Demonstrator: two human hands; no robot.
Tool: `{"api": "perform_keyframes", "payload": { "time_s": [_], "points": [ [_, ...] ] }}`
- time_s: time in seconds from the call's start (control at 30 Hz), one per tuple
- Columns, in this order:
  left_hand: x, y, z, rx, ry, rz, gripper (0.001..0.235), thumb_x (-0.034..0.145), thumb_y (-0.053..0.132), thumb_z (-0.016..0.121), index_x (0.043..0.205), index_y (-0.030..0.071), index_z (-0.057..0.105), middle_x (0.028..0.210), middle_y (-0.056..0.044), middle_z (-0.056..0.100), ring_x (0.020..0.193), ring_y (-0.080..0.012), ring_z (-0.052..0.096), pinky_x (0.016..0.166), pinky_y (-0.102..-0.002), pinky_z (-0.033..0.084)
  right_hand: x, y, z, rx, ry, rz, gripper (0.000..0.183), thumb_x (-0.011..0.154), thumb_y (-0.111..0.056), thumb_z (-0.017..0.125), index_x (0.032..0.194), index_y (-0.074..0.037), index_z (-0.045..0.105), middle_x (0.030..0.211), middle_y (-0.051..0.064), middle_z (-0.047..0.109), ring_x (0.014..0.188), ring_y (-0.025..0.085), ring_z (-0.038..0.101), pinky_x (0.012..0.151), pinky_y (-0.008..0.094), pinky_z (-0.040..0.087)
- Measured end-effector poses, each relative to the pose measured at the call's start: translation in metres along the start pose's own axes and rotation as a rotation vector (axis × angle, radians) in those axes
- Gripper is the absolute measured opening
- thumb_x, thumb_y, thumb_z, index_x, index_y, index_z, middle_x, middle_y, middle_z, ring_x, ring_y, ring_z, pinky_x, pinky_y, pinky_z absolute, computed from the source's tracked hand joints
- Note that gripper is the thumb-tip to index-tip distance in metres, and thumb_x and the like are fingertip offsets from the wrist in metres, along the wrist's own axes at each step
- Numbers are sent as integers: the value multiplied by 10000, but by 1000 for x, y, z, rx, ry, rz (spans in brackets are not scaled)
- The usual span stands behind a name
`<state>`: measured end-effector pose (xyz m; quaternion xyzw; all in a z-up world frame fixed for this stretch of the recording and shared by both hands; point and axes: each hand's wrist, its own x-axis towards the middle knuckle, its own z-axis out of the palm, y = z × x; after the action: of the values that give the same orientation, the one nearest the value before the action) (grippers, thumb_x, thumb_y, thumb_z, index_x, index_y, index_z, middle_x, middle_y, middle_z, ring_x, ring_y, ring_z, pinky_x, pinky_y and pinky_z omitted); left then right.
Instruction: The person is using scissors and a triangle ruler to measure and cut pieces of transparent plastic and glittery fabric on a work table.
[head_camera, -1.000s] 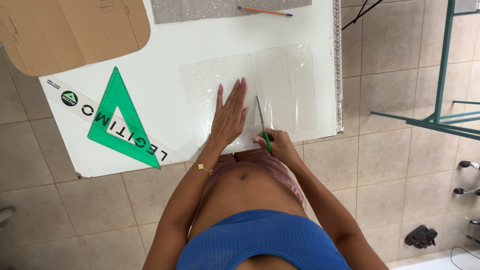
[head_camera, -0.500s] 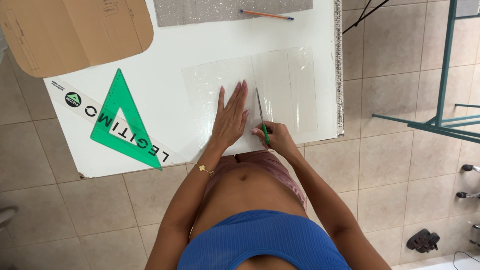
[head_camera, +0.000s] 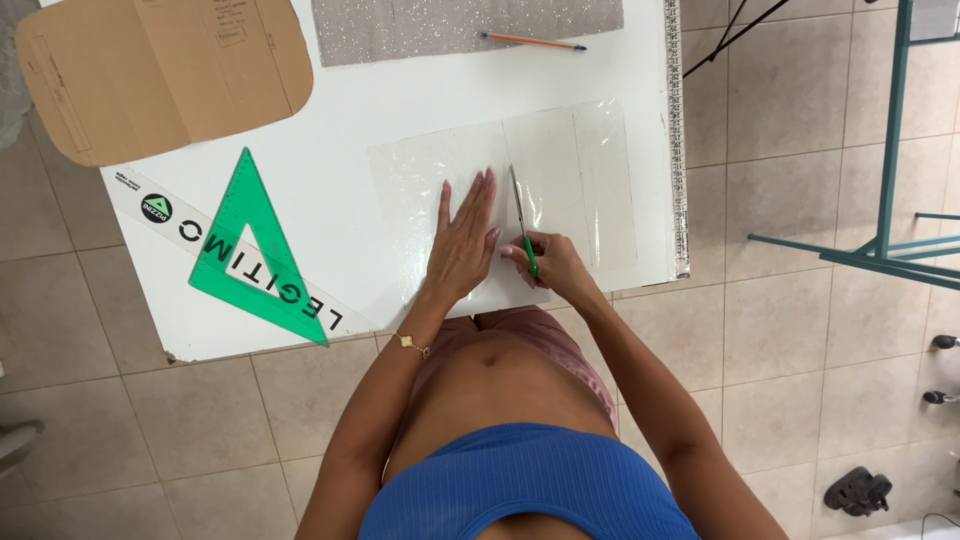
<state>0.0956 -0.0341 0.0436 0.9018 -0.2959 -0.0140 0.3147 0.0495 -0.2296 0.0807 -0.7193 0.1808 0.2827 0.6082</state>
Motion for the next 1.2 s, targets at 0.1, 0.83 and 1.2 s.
{"api": "perform_keyframes", "payload": {
  "time_s": [0.1,0.83,1.2],
  "points": [
    [-1,-1,0,-19,7,3,634,1193,303,308,1767,103,126,1838,-118,223,1692,-260,240,1383,-619,-28,5,0,1,-20,-4,-4,362,1028,-351,797,960,3,760,496,87,600,388,151,519,383,251,374],
    [-2,-3,2,11,-31,-19,650,1170,297,306,1765,120,111,1842,-99,214,1692,-242,241,1388,-603,-38,22,-23,-7,-59,-7,-48,352,1019,-343,807,903,-15,756,498,59,578,418,138,529,431,252,408],
    [-4,-3,1,12,-27,-19,653,1166,279,327,1764,114,124,1838,-99,226,1690,-242,248,1387,-601,-39,30,-8,-11,-68,21,-61,365,1015,-352,822,857,-32,747,521,55,582,412,125,508,452,268,409]
  ]
}}
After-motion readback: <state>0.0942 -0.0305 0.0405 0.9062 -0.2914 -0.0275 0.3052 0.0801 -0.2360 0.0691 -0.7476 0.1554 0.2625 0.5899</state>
